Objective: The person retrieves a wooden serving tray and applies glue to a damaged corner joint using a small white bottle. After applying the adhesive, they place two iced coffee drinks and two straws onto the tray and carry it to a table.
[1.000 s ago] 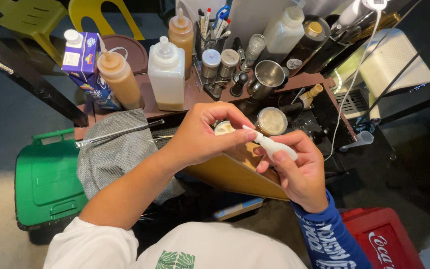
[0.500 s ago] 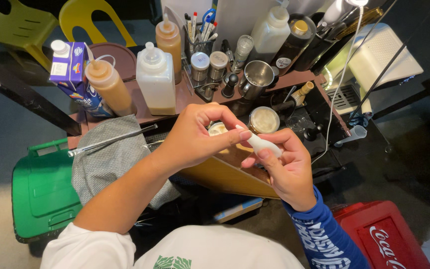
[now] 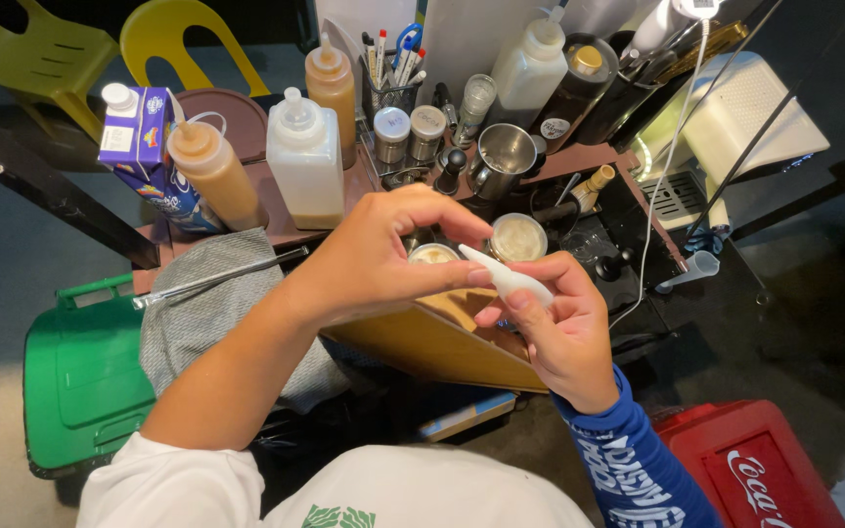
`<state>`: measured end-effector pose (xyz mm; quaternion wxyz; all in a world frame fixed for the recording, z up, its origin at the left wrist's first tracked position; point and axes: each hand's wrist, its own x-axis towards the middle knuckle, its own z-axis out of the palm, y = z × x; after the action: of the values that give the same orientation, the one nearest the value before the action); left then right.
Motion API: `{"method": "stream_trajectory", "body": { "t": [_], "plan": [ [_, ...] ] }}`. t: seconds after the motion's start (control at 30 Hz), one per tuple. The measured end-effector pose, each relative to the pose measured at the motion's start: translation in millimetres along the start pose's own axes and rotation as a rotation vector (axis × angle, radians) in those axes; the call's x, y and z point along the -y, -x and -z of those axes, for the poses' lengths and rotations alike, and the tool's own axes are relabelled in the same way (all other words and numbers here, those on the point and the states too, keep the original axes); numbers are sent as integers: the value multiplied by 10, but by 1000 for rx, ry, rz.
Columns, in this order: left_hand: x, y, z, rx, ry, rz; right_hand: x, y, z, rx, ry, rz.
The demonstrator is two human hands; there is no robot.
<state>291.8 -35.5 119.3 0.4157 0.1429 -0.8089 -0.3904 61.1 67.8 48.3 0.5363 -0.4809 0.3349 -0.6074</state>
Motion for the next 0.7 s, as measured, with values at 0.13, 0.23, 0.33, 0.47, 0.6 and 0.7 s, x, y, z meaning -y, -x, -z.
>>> {"method": "stream_trajectory", "body": {
  "t": [0.13,0.23,0.33,0.47,0.6,0.7],
  "plan": [
    [-63,-62,-8,25,-116,157,15,-23,-13,5,53,29],
    [-64,-66,-27,61,-128,136,11,-21,10,3,49,21],
    [-30,-76,-26,69,-144,-2,-16,-19,58,-6,23,22],
    [-7,-92,-12,82,-111,-148,-57,2,126,-27,20,14],
    [-44,-132,-3,133,-162,-271,-53,24,179,-19,30,-2],
    [-96,-169,19,118,-161,-357,-38,7,185,3,-5,-1]
  ]
}}
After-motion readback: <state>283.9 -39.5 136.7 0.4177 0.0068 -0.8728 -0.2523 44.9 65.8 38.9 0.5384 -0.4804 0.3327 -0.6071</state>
